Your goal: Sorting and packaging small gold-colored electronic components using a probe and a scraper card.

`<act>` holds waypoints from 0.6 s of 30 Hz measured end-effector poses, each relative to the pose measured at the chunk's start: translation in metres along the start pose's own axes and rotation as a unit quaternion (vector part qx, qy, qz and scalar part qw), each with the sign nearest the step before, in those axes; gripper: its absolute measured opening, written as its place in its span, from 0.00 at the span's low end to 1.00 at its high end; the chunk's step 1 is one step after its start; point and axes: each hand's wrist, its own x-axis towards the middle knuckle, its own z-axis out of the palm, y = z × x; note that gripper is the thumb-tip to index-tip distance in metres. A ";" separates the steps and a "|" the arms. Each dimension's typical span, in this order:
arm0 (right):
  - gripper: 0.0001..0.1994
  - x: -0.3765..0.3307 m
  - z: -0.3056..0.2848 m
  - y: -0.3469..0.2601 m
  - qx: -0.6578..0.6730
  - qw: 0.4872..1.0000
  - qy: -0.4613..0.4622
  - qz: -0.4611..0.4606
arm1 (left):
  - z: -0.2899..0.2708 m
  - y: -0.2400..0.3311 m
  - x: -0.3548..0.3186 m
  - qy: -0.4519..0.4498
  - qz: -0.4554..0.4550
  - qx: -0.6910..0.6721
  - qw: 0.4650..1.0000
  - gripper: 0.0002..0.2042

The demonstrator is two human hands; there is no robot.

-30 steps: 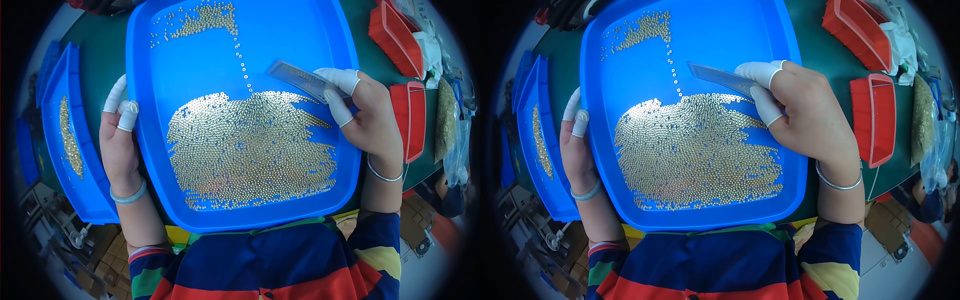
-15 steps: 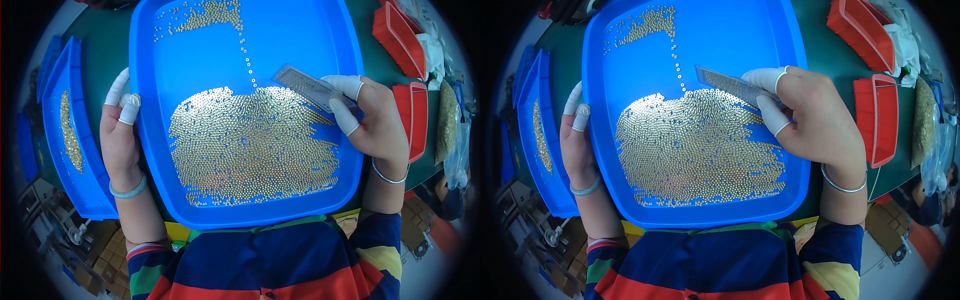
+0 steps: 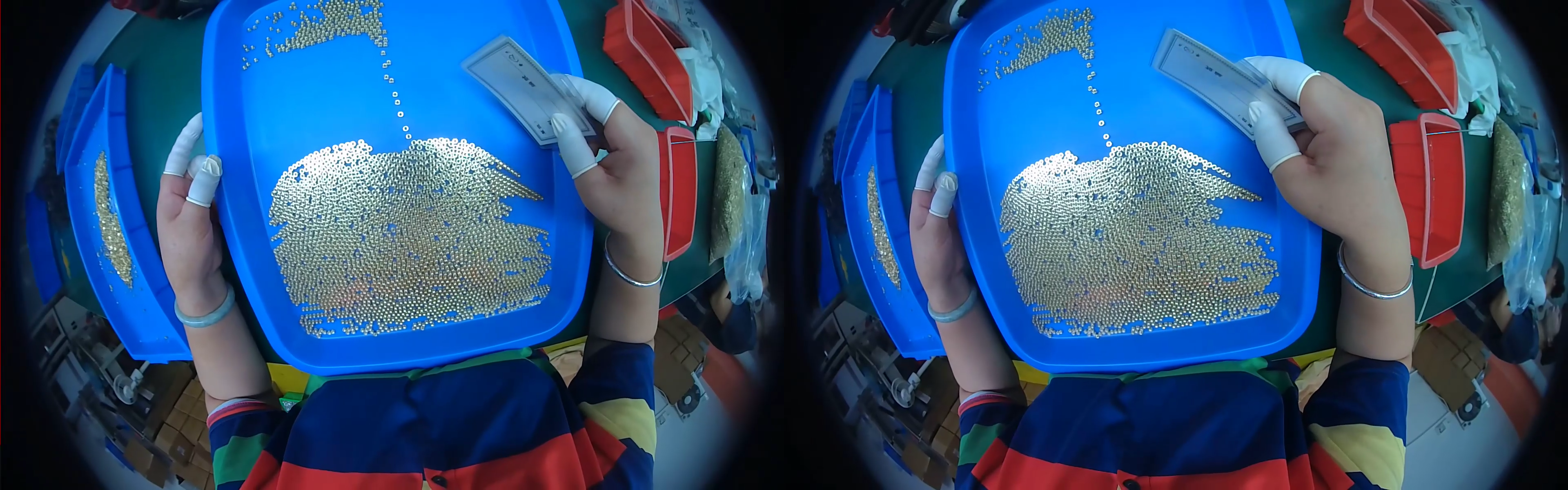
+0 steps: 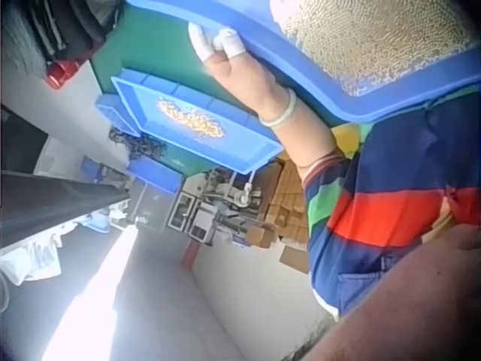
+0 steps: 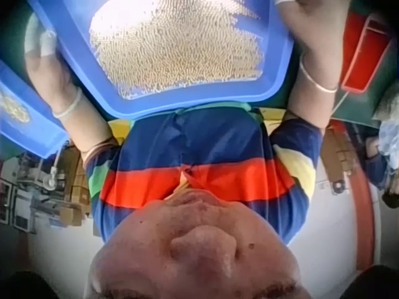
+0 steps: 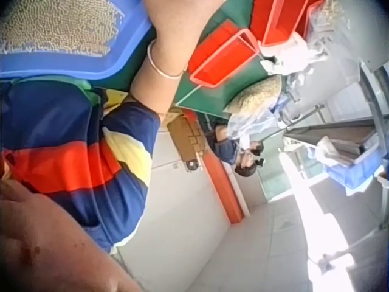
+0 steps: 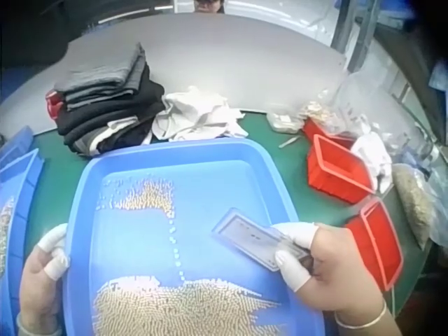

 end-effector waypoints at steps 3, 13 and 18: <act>0.13 0.000 0.003 0.002 0.013 1.000 0.009 0.025 | 0.001 -0.001 0.000 0.004 -0.001 -0.007 1.000 0.24; 0.12 0.000 0.004 -0.003 -0.026 0.999 0.015 0.025 | -0.001 -0.002 0.000 -0.006 0.002 -0.011 1.000 0.23; 0.12 0.000 0.007 -0.001 -0.023 0.999 0.016 0.032 | -0.001 -0.002 -0.001 0.000 0.004 -0.010 1.000 0.23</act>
